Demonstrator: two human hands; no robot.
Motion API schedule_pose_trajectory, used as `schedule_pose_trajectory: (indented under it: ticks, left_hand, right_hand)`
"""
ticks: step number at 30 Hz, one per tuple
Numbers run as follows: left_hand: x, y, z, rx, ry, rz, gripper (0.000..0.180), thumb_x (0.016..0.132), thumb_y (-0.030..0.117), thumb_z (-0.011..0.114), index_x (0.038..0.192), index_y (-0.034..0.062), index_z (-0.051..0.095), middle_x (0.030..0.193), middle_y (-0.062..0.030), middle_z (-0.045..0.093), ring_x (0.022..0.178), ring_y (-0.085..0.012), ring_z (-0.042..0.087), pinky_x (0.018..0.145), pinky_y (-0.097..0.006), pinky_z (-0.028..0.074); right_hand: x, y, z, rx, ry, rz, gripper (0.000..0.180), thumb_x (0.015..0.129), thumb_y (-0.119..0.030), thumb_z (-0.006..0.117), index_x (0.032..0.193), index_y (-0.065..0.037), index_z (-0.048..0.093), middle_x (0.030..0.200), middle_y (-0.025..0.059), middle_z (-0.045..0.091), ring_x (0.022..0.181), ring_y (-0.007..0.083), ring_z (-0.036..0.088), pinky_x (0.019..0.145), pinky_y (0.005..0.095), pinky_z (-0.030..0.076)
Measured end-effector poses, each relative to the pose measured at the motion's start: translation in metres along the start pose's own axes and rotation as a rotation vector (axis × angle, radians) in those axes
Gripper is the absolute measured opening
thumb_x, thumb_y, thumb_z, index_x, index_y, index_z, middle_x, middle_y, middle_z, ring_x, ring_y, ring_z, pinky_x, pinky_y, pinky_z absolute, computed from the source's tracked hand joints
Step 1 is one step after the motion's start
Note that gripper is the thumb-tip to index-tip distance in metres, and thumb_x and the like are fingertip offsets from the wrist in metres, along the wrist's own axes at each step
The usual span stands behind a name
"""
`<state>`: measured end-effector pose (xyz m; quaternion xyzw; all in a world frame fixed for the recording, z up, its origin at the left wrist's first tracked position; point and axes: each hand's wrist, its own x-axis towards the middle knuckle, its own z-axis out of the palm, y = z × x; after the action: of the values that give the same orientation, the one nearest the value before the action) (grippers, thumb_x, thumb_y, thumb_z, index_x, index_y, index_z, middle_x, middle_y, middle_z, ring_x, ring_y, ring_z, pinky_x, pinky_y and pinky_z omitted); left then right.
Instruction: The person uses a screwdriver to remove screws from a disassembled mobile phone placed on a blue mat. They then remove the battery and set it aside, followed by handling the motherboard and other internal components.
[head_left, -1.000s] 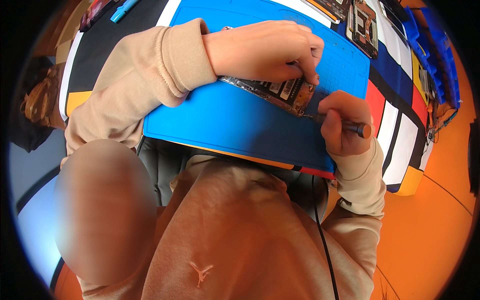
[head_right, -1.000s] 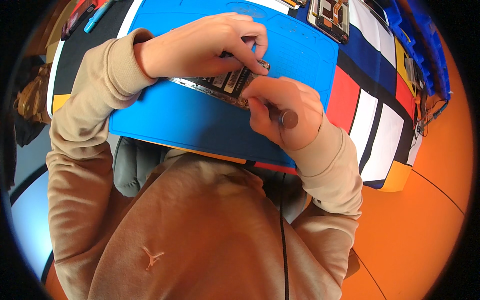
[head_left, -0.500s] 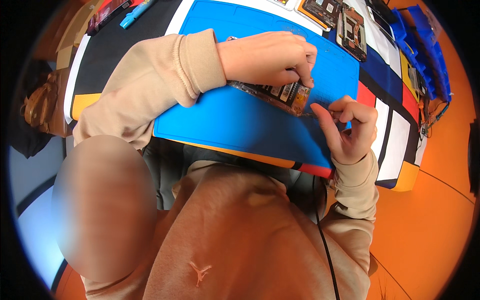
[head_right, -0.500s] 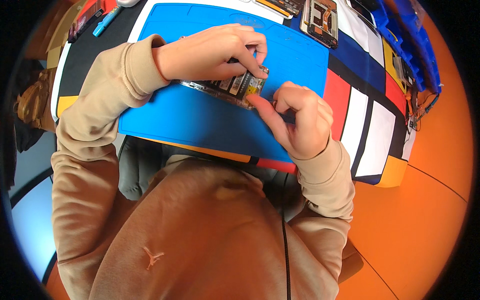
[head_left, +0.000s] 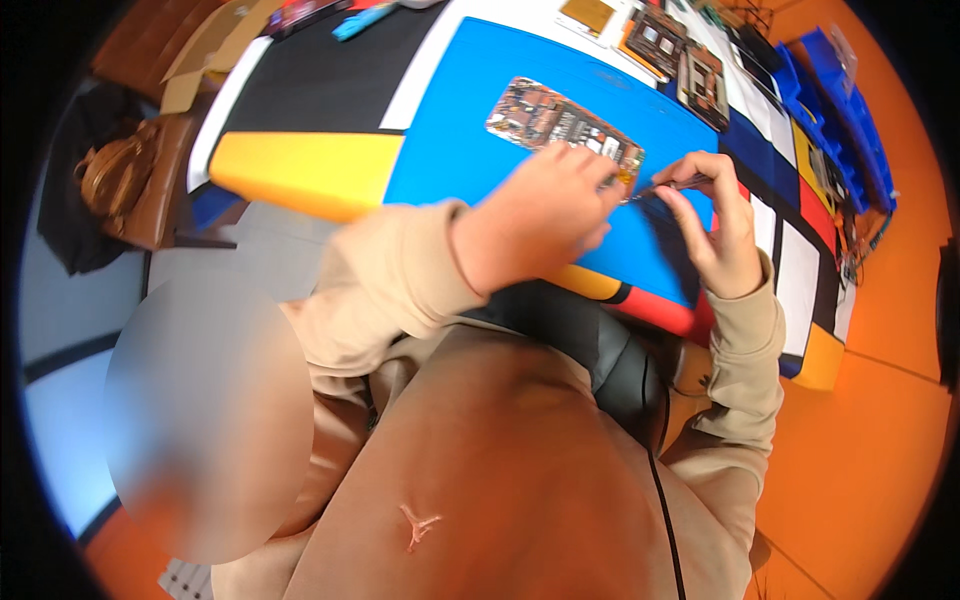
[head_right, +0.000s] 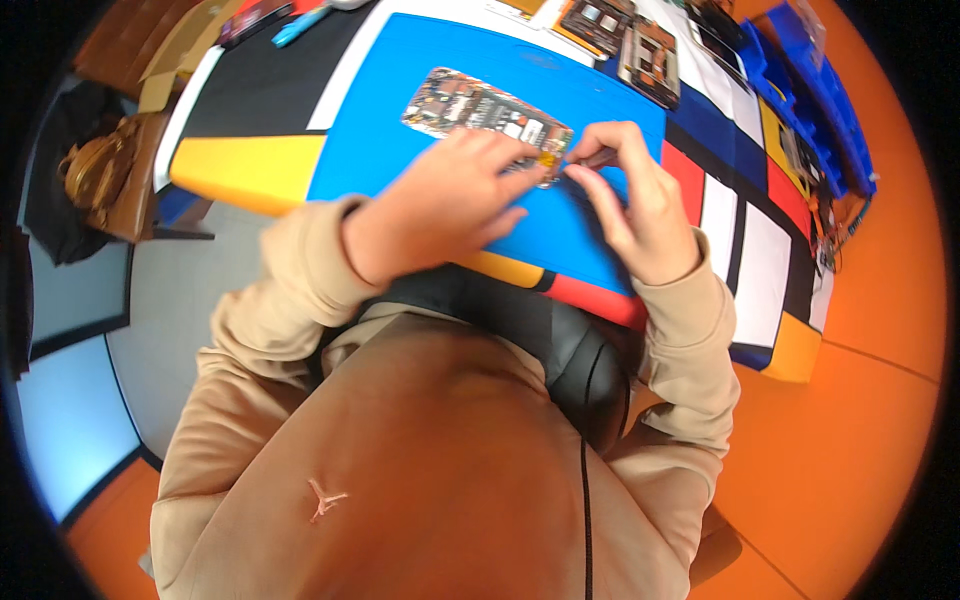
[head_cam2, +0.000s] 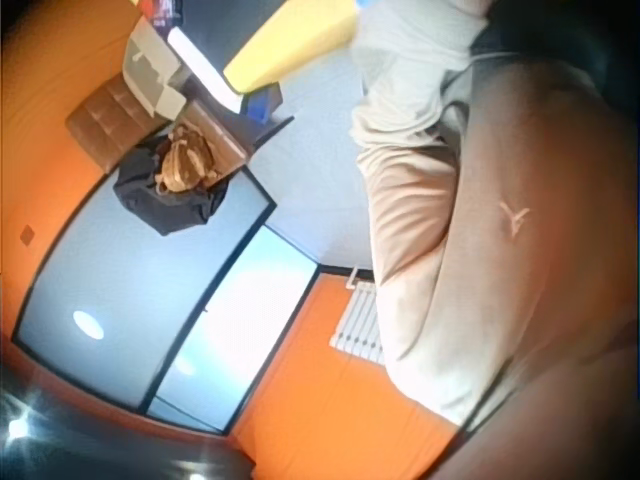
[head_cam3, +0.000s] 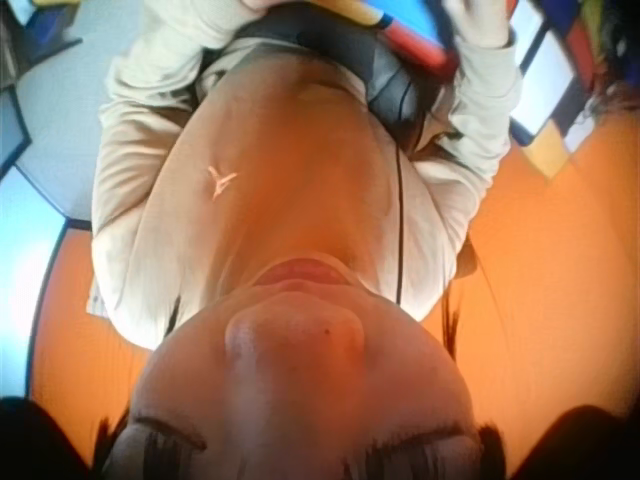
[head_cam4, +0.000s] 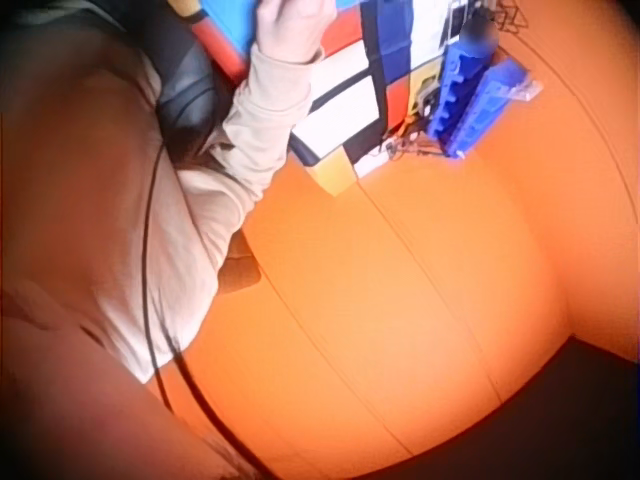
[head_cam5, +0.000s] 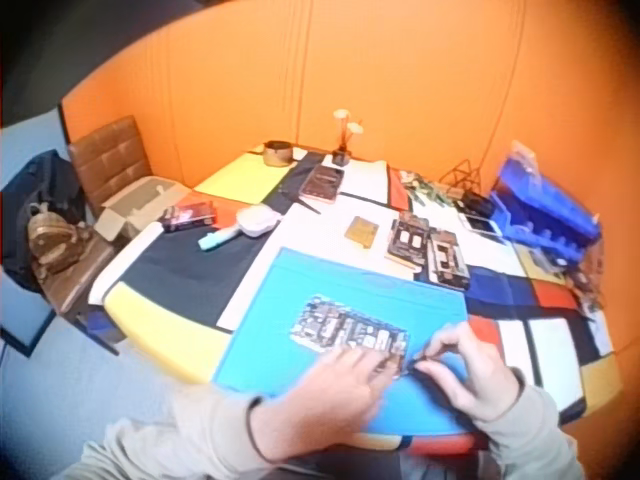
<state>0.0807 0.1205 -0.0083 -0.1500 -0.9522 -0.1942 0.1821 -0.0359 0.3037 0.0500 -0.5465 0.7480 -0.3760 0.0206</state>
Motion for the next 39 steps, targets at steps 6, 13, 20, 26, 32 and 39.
schedule_pose_trajectory:
  ticks: [6, 13, 20, 26, 32, 39]
  left_hand:
    - [-0.019, 0.039, 0.030, 0.033, 0.287, -0.106, 0.064, 0.083, 0.040, 0.065, 0.126, -0.0067, 0.054, 0.129, -0.0218, 0.054, 0.124, -0.0357, 0.048, 0.106, -0.047, 0.035]
    - [-0.027, 0.040, 0.040, 0.218, 0.225, -0.085, 0.090, 0.072, 0.051, 0.076, 0.135, -0.0063, 0.047, 0.141, -0.0207, 0.047, 0.134, -0.0350, 0.041, 0.110, -0.048, 0.032]
    - [-0.026, 0.039, 0.040, 0.284, 0.209, -0.072, 0.101, 0.060, 0.047, 0.085, 0.137, -0.0045, 0.045, 0.142, -0.0177, 0.047, 0.135, -0.0327, 0.041, 0.110, -0.045, 0.033]
    - [-0.027, 0.044, 0.048, 0.352, 0.253, -0.096, 0.089, 0.063, 0.023, 0.083, 0.137, -0.0059, 0.044, 0.142, -0.0207, 0.046, 0.135, -0.0334, 0.042, 0.111, -0.045, 0.034]
    - [-0.027, 0.042, 0.052, 0.350, 0.291, -0.052, 0.093, 0.058, 0.016, 0.083, 0.137, -0.0097, 0.042, 0.140, -0.0255, 0.048, 0.134, -0.0338, 0.045, 0.113, -0.040, 0.035]
    - [-0.027, 0.042, 0.048, 0.355, 0.275, -0.029, 0.094, 0.056, 0.019, 0.086, 0.135, -0.0095, 0.045, 0.139, -0.0235, 0.049, 0.130, -0.0324, 0.049, 0.111, -0.038, 0.039]
  right_hand:
    - [0.006, -0.004, -0.005, -0.063, 0.010, -0.031, 0.021, 0.082, 0.005, 0.072, 0.092, 0.001, 0.054, 0.081, 0.0081, 0.061, 0.078, 0.0146, 0.066, 0.071, 0.0262, 0.053]
    - [0.007, -0.012, 0.001, -0.403, 0.107, -0.136, 0.021, 0.083, -0.007, 0.077, 0.088, -0.002, 0.058, 0.074, 0.0064, 0.064, 0.060, 0.0130, 0.063, 0.056, 0.0250, 0.047]
    - [0.018, -0.022, -0.024, -0.415, -0.196, 0.001, 0.020, 0.082, -0.004, 0.074, 0.094, -0.002, 0.058, 0.084, 0.0089, 0.065, 0.063, 0.0156, 0.056, 0.057, 0.0283, 0.043]
    - [0.037, -0.017, -0.035, -0.356, -0.384, -0.190, 0.017, 0.077, 0.001, 0.073, 0.090, 0.001, 0.062, 0.079, 0.0105, 0.068, 0.057, 0.0173, 0.057, 0.051, 0.0297, 0.042]
    - [0.054, -0.010, -0.032, -0.312, -0.530, -0.327, 0.014, 0.080, 0.004, 0.070, 0.092, 0.001, 0.062, 0.079, 0.0101, 0.067, 0.054, 0.0161, 0.059, 0.047, 0.0289, 0.046]
    - [0.057, -0.010, -0.028, -0.801, -0.530, -0.179, 0.023, 0.087, -0.022, 0.070, 0.084, 0.000, 0.063, 0.072, 0.0183, 0.063, 0.066, 0.0335, 0.063, 0.062, 0.0396, 0.050]
